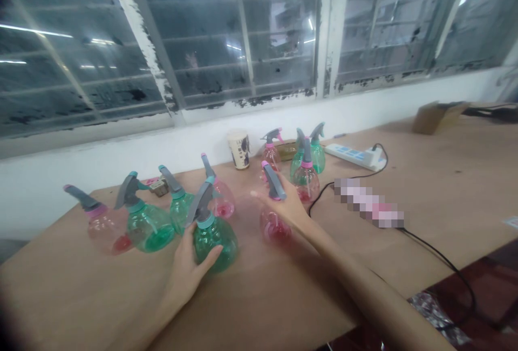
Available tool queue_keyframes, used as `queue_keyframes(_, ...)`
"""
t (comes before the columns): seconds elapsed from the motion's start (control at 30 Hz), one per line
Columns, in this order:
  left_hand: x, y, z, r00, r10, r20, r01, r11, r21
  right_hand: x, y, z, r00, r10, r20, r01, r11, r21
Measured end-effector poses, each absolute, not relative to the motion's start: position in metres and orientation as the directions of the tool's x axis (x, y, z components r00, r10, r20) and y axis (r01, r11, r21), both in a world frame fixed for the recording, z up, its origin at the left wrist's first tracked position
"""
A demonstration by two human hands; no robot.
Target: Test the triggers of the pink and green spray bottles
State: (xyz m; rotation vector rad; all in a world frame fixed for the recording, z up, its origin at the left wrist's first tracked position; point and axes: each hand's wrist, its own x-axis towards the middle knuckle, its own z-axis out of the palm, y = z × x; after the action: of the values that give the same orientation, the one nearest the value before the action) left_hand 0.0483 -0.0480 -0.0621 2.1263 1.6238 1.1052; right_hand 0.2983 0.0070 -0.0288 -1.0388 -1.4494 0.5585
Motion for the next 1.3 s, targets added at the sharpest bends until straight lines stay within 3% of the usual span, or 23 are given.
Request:
queue_keyframes(0.27, 0.051, -0.052, -0.059, 0.109, 0.907, 0.406, 0.705, -0.359, 0.612, 0.293, 0.007, -0.032, 0.192, 0.784, 0.590, 0.269, 0.536, -0.800)
queue_keyframes(0.5, 0.054, -0.061, -0.057, 0.144, 0.896, 0.421, 0.669, -0.402, 0.625, 0.265, 0.052, -0.032, 0.150, 0.737, 0.659, 0.352, 0.583, -0.732)
queue_keyframes(0.8, 0.056, -0.063, -0.058, 0.183, 0.883, 0.433, 0.635, -0.442, 0.633, 0.252, 0.093, -0.033, 0.173, 0.797, 0.578, 0.402, 0.479, -0.780)
queue_keyframes(0.93, 0.056, -0.064, -0.059, 0.170, 0.888, 0.428, 0.635, -0.431, 0.642, 0.267, 0.072, -0.039, 0.137, 0.810, 0.570, 0.418, 0.474, -0.775)
queue_keyframes(1.1, 0.056, -0.065, -0.057, 0.161, 0.888, 0.430, 0.580, -0.438, 0.687, 0.290, 0.012, -0.054, 0.223, 0.827, 0.516, 0.416, 0.398, -0.817)
queue_keyframes(1.13, 0.056, -0.065, -0.056, 0.151, 0.888, 0.435, 0.565, -0.439, 0.699, 0.292, -0.002, -0.057, 0.197, 0.853, 0.483, 0.414, 0.374, -0.830)
queue_keyframes(1.2, 0.057, -0.064, -0.052, 0.122, 0.884, 0.451, 0.534, -0.441, 0.722, 0.292, -0.028, -0.061, -0.014, 0.922, 0.387, 0.416, 0.358, -0.836)
queue_keyframes(1.3, 0.058, -0.057, -0.042, 0.093, 0.870, 0.483, 0.497, -0.462, 0.735, 0.278, -0.055, -0.062, -0.344, 0.899, 0.271, 0.402, 0.402, -0.823)
